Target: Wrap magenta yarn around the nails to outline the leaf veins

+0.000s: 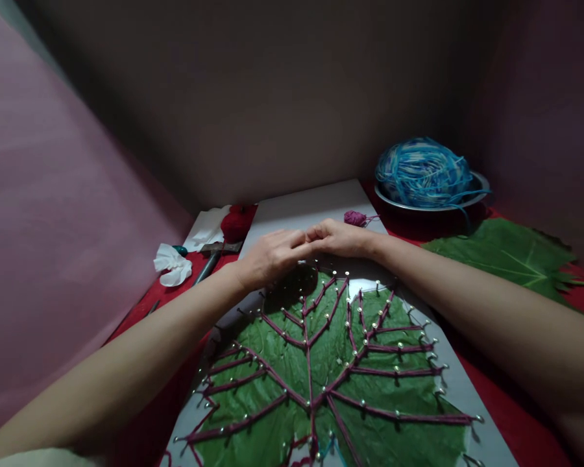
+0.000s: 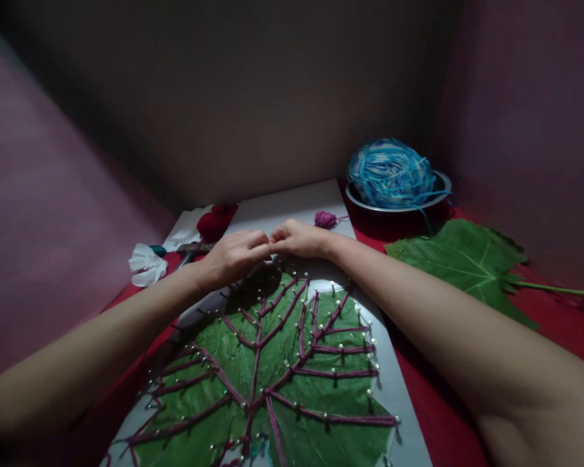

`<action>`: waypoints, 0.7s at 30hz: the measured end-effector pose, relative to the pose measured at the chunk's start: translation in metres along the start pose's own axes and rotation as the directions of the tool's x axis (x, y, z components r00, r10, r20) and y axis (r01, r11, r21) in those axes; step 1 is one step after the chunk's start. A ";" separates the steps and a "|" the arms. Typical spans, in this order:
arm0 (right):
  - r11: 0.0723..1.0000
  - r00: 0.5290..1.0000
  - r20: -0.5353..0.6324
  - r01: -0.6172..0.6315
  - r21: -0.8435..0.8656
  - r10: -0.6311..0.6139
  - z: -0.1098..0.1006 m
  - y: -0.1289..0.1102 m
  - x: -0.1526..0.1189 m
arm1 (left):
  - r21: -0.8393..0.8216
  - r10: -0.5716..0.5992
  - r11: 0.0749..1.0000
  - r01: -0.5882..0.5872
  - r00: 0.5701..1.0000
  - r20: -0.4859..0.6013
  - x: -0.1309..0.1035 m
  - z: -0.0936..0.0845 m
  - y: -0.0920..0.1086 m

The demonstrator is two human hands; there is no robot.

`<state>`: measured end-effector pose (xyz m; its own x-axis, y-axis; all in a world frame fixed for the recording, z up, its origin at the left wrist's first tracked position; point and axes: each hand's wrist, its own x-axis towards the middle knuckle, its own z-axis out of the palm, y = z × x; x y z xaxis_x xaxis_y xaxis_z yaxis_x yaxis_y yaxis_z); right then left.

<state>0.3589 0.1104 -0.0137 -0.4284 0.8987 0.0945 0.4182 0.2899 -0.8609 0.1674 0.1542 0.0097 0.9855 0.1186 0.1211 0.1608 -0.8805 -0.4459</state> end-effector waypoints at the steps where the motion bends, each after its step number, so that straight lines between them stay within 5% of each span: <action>1: 1.000 1.000 0.008 0.003 -0.006 -0.003 0.000 0.000 0.001 | 0.014 0.076 0.997 -0.076 0.997 0.011 0.000 -0.001 -0.002; 4: 1.000 1.000 0.003 0.013 -0.004 -0.012 0.001 0.002 0.003 | 0.026 0.176 0.984 -0.175 0.984 -0.030 0.000 -0.003 -0.006; 7: 0.999 1.000 -0.013 0.028 0.046 -0.028 0.003 0.004 0.004 | 0.037 0.157 0.987 -0.153 0.981 -0.115 0.000 -0.003 -0.004; 10: 0.992 0.999 -0.039 0.037 0.124 -0.032 0.003 0.008 0.005 | 0.021 0.027 0.999 -0.024 0.989 -0.145 -0.003 0.000 0.003; 13: 0.983 0.997 -0.067 0.049 0.178 -0.037 0.003 0.010 0.006 | -0.104 -0.225 0.972 0.210 0.963 -0.152 -0.007 0.004 0.012; 18: 0.988 0.998 -0.029 0.062 0.139 -0.058 0.004 0.009 0.007 | -0.367 -0.570 0.766 0.528 0.822 -0.006 -0.009 0.001 0.027; 21: 0.997 0.999 -0.032 0.044 0.058 -0.042 0.005 0.007 0.007 | -0.542 -0.712 0.481 0.689 0.668 0.217 -0.004 -0.007 0.031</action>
<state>0.3547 0.1173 -0.0213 -0.4195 0.8959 0.1464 0.3523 0.3094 -0.8833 0.1684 0.1236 0.0015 0.5554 0.8058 0.2055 0.7274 -0.5904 0.3497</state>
